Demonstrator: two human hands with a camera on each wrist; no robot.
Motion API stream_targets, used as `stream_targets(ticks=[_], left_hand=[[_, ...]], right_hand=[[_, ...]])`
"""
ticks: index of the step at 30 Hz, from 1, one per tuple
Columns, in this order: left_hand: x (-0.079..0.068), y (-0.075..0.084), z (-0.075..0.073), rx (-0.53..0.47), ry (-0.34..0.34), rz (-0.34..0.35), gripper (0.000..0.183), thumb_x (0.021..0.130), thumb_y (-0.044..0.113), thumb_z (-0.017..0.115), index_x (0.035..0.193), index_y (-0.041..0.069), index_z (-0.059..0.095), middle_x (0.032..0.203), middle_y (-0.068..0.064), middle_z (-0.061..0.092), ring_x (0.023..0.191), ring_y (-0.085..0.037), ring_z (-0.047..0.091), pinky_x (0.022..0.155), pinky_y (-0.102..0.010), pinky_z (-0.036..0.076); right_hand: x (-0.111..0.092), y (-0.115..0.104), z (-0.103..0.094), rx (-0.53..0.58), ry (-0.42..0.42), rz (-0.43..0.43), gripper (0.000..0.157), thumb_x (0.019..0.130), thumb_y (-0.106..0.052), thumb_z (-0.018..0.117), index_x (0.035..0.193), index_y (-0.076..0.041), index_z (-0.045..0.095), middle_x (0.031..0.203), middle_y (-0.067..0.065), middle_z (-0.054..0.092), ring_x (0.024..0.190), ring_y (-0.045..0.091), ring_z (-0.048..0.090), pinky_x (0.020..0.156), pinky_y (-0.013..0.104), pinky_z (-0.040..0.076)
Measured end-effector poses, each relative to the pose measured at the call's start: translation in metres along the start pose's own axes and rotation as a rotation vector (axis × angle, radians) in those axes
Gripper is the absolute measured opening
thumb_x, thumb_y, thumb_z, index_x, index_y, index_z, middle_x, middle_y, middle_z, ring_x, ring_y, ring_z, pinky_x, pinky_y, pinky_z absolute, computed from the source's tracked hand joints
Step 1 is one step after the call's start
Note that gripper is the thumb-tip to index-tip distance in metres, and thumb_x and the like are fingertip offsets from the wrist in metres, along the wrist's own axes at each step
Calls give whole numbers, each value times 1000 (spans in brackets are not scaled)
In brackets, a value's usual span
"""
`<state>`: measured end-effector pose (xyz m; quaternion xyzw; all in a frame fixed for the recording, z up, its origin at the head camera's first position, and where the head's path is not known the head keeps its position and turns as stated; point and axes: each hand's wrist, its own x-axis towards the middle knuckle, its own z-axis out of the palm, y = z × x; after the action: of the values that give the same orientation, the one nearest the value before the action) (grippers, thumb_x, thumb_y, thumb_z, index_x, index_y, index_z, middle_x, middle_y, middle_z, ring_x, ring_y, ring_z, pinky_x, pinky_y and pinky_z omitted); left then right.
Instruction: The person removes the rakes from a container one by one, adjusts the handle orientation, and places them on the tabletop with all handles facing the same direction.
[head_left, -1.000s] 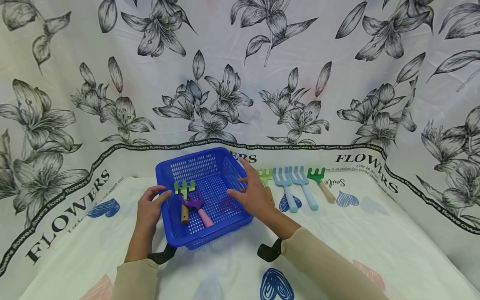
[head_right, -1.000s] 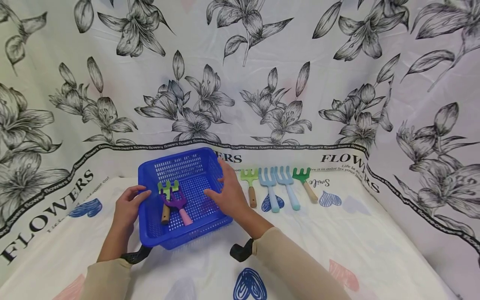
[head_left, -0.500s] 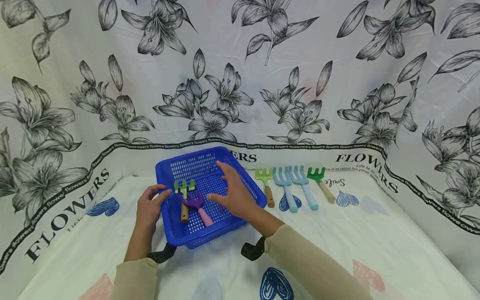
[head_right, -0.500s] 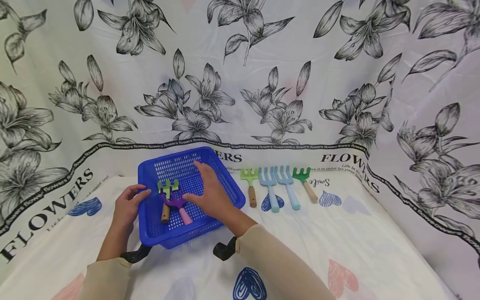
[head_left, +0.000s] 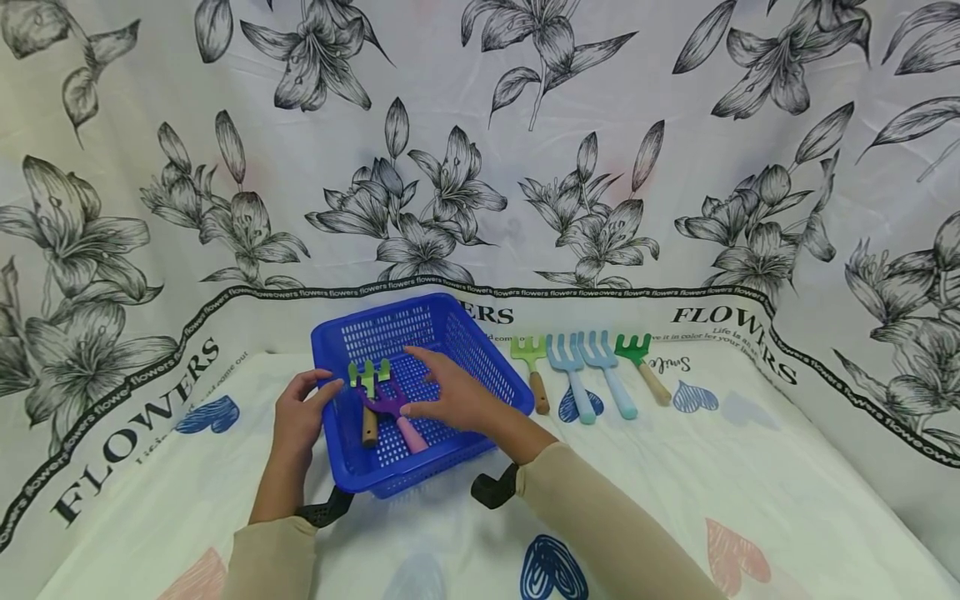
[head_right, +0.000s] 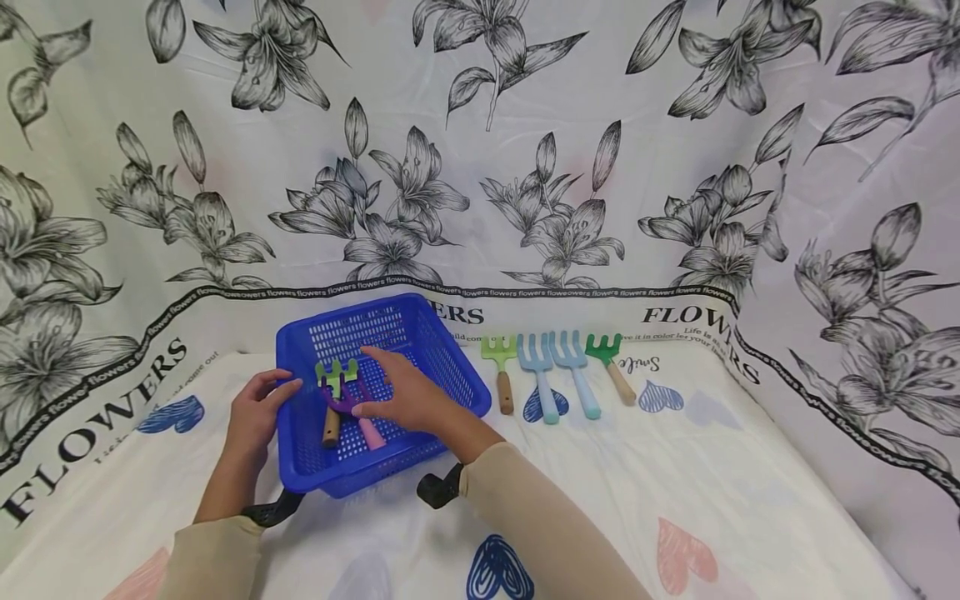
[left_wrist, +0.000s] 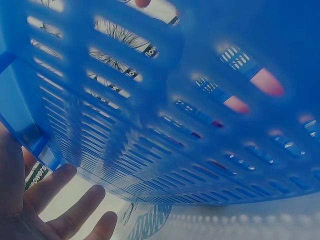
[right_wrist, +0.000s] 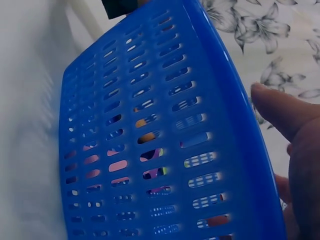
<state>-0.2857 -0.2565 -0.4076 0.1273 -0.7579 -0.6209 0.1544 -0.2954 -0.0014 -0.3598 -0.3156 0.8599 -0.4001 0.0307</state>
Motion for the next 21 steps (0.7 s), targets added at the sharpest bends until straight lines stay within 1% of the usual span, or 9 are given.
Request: stream_targets(ticks=[2, 6, 10, 12, 17, 21], left_hand=[[0, 0, 0, 1, -1, -2, 46, 93, 39, 63, 127, 9, 51, 154, -16, 31, 134, -45, 37, 101, -60, 36], [0, -1, 0, 3, 2, 0, 46, 93, 38, 63, 126, 9, 51, 154, -16, 32, 133, -46, 37, 101, -60, 36], [1, -2, 0, -3, 5, -4, 47, 92, 41, 64, 126, 10, 51, 155, -15, 31, 133, -45, 39, 100, -59, 37], [1, -2, 1, -6, 4, -6, 48, 92, 42, 64, 126, 10, 51, 155, -15, 31, 133, -45, 39, 100, -59, 38], [0, -1, 1, 2, 3, -1, 46, 93, 39, 64, 126, 9, 51, 155, -17, 31, 133, -46, 38, 101, -61, 36], [1, 0, 1, 12, 10, 3, 46, 93, 38, 64, 126, 9, 52, 154, -17, 31, 133, -46, 37, 102, -61, 35]], right_hand=[[0, 1, 1, -16, -57, -6, 83, 87, -40, 72, 154, -33, 24, 155, -4, 32, 127, 21, 50, 98, 42, 48], [0, 1, 2, -29, -163, 5, 79, 88, -44, 70, 153, -36, 25, 152, -5, 39, 128, 23, 50, 100, 46, 45], [2, 2, 3, -22, -265, 15, 73, 91, -45, 66, 152, -32, 29, 149, -4, 42, 126, 27, 52, 101, 47, 44], [2, 2, 3, -30, -309, 27, 70, 92, -47, 63, 152, -29, 30, 149, -1, 43, 129, 28, 49, 103, 48, 42], [4, 1, 5, -63, -402, 107, 67, 93, -53, 57, 151, -28, 34, 146, 0, 47, 138, 25, 37, 110, 53, 31], [7, 0, 6, -119, -468, 179, 65, 92, -59, 53, 148, -31, 39, 146, -3, 47, 139, 25, 34, 110, 56, 28]])
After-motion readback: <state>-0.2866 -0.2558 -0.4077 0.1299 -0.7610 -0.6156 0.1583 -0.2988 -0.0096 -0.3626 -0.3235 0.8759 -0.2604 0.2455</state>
